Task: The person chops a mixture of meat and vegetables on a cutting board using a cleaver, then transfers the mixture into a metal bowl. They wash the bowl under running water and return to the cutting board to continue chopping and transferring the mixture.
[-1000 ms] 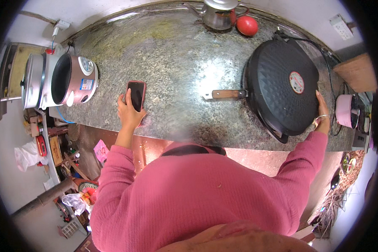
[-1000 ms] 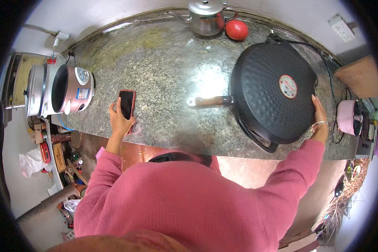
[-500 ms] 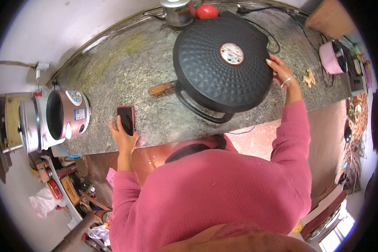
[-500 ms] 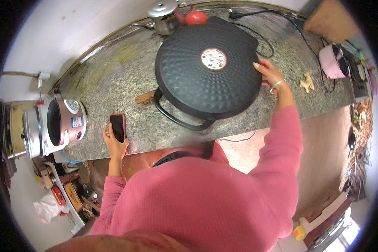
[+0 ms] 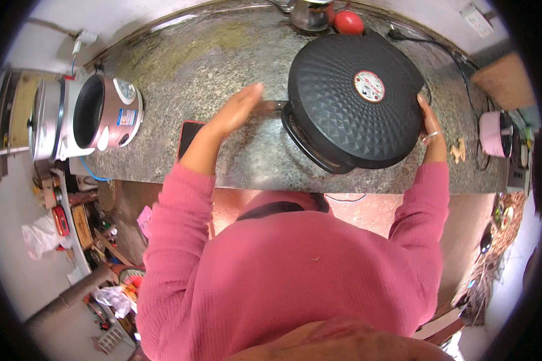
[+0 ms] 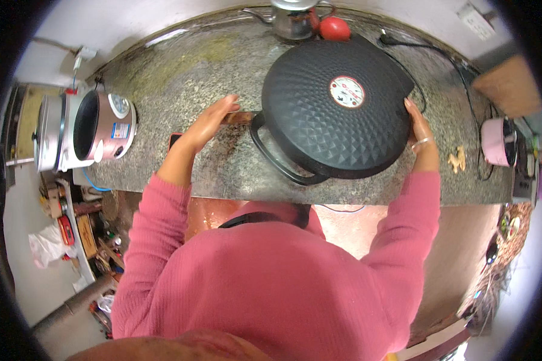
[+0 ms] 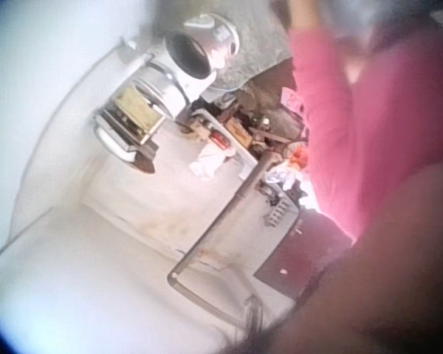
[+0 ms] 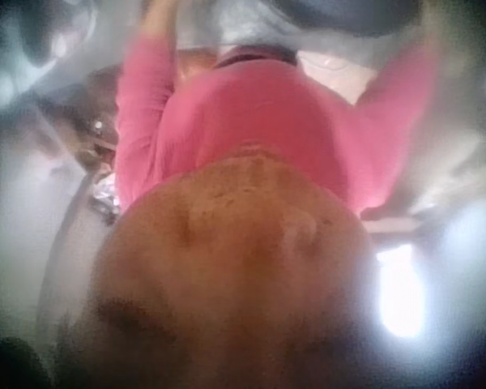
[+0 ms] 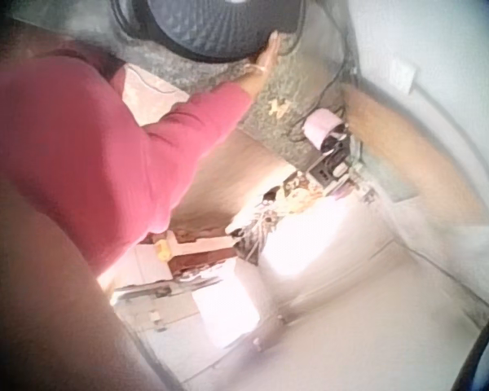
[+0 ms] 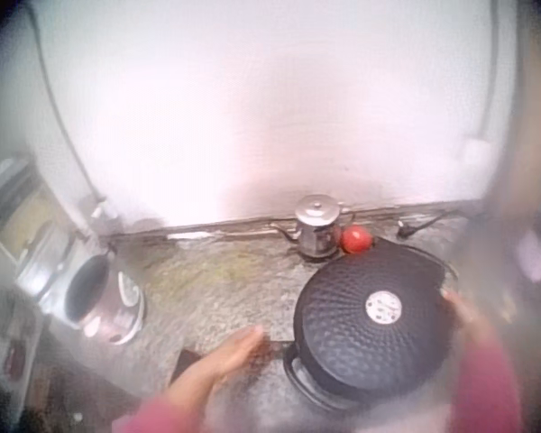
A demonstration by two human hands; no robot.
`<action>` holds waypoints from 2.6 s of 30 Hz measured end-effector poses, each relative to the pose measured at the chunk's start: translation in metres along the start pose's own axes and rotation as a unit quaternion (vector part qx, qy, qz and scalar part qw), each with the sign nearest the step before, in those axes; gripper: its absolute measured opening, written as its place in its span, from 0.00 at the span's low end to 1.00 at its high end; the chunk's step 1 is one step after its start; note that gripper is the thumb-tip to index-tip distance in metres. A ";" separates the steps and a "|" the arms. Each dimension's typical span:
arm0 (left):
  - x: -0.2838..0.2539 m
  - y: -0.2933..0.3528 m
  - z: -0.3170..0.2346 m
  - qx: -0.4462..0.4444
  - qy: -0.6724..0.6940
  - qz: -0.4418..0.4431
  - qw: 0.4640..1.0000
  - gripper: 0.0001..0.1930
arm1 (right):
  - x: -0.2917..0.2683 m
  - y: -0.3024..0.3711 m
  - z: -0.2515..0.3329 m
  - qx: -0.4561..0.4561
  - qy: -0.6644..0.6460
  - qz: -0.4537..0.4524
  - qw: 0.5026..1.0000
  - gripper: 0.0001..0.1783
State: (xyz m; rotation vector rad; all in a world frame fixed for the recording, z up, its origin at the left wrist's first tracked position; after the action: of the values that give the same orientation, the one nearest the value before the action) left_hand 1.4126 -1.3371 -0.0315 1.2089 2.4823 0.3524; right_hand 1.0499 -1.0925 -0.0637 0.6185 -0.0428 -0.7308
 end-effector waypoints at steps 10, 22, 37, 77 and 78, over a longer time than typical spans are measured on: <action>0.027 0.025 0.003 -0.018 -0.292 0.124 0.948 0.26 | 0.007 0.008 -0.008 -0.002 -0.047 0.029 0.998 0.36; 0.020 0.039 0.006 -0.121 0.311 -0.013 0.943 0.20 | 0.058 0.031 -0.015 -0.045 -0.036 0.072 0.996 0.32; -0.008 0.126 0.068 -0.144 0.340 -0.115 0.922 0.23 | 0.150 0.036 0.010 -0.087 -0.016 0.152 0.984 0.31; -0.012 0.146 0.102 -0.055 0.222 -0.271 0.935 0.24 | 0.120 0.003 0.072 -0.402 -0.187 -0.119 0.889 0.17; -0.013 0.146 0.101 -0.035 0.205 -0.263 0.942 0.24 | 0.129 0.025 0.085 -0.408 -0.160 -0.115 0.891 0.16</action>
State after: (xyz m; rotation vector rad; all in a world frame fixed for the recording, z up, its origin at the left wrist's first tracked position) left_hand 1.5654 -1.2526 -0.0657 0.4303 2.9849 0.5806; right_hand 1.1419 -1.2037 -0.0027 -0.3155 0.0357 -0.9862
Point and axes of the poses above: each hand's wrist, its own y-axis away from the middle knuckle, its own x-axis out of the palm, z = x × y, the point moved 2 cm from there along -y, towards the middle knuckle, and after that the axes turned 9 degrees about y, right-handed, at the moved point
